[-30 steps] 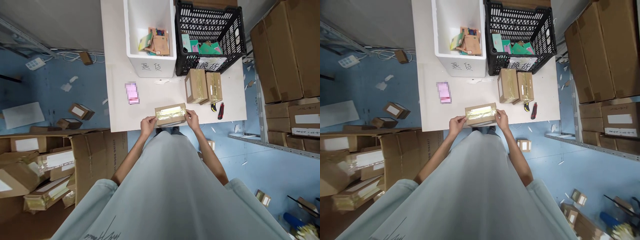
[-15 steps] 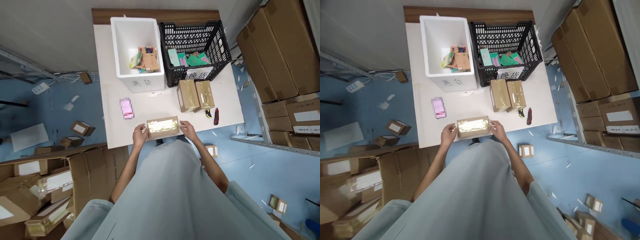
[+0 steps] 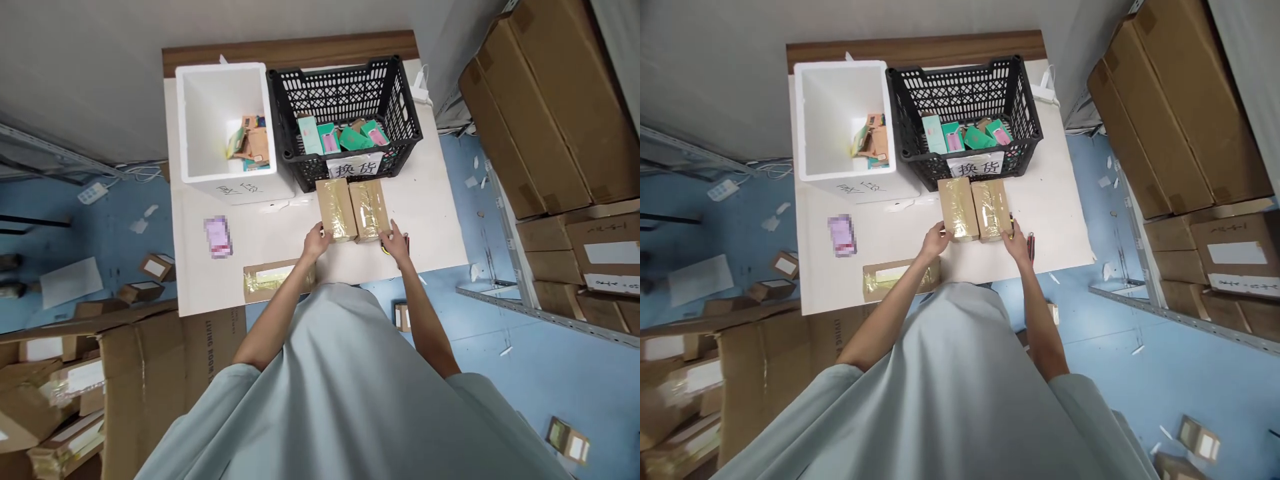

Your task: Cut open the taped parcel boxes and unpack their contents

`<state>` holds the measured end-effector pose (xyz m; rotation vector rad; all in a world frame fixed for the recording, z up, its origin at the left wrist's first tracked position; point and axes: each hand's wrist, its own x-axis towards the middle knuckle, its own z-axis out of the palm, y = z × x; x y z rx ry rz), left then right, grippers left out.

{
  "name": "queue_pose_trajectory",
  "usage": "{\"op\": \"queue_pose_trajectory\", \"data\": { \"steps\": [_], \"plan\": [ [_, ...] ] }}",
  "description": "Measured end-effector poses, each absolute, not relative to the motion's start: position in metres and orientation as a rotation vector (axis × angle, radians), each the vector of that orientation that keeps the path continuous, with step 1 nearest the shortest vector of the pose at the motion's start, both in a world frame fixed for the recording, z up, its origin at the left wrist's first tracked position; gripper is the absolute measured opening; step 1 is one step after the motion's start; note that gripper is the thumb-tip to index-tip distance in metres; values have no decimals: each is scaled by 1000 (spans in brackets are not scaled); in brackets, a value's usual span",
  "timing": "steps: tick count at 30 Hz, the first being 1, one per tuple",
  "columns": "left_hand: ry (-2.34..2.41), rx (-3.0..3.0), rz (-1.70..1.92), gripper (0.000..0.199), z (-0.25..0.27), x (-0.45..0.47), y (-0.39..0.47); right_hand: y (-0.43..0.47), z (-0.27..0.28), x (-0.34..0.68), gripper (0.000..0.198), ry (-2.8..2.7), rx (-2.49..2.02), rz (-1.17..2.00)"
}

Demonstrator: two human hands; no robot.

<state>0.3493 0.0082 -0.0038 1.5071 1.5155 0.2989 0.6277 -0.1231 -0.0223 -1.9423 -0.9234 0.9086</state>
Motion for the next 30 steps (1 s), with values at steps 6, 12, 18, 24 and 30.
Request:
{"op": "queue_pose_trajectory", "data": {
  "steps": [6, 12, 18, 24, 30],
  "plan": [
    [1534, 1443, 356, 46, -9, 344, 9, -102, -28, 612, 74, -988, -1826, 987],
    [1645, 1406, 379, 45, 1, 309, 33, -60, -29, 580, 76, -1140, -1885, 1078],
    [1753, 1440, 350, 68, 14, 271, 28, -70, -36, 602, 58, -1278, -2172, 967],
    [2010, 1584, 471, 65, 30, 188, -27, -99, -56, 635, 60, -1222, -2691, 778],
    [2160, 1307, 418, 70, 33, 115, -69, -93, -63, 627, 52, -1172, -2715, 762]
  ]
}}
